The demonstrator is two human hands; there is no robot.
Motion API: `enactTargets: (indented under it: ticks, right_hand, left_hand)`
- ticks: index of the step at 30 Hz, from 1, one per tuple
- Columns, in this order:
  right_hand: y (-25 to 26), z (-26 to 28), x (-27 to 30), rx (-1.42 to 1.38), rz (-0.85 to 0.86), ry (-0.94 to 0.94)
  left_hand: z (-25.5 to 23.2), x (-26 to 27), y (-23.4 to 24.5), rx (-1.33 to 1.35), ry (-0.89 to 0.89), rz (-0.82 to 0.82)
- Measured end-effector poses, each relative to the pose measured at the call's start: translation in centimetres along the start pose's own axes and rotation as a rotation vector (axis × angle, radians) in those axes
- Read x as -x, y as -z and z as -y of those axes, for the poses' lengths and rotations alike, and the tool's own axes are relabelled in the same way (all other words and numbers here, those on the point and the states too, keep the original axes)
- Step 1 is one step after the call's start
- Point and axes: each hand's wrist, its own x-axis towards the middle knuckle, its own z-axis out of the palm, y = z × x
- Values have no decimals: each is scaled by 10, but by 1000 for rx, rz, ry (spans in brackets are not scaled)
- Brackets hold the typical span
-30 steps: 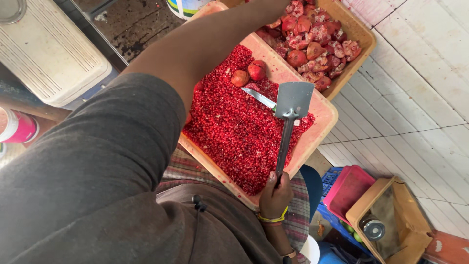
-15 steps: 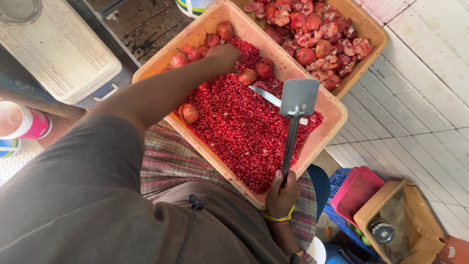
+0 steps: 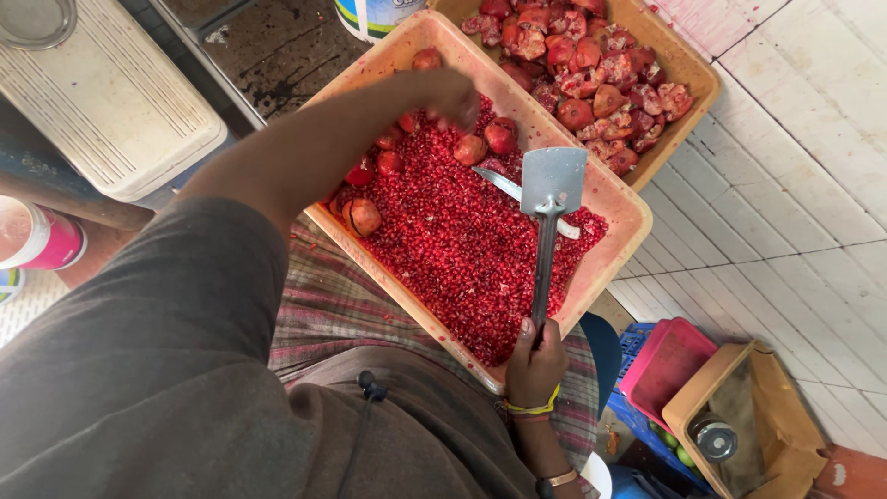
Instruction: The person prepares pomegranates by hand and using a tool, tapping the fruit to release seeds into a tray and removing pieces of the rind.
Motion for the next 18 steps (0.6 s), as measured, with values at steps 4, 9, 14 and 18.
enactTargets:
  ticks: [4,9,14,18]
  right_hand:
    - [0,1,-1,-16,4,0]
    - [1,1,0,-11,-18,43]
    - [2,-1,1,-68,-17,2]
    - [3,-2,0,-89,-12,10]
  left_hand:
    - [-5,-63,71,475,-74,-609]
    - [-39,-54,69,60,203,-512]
    - [-62,-8,-40,-207,359,-131]
    - [-58,37,-97,-35,291,-448]
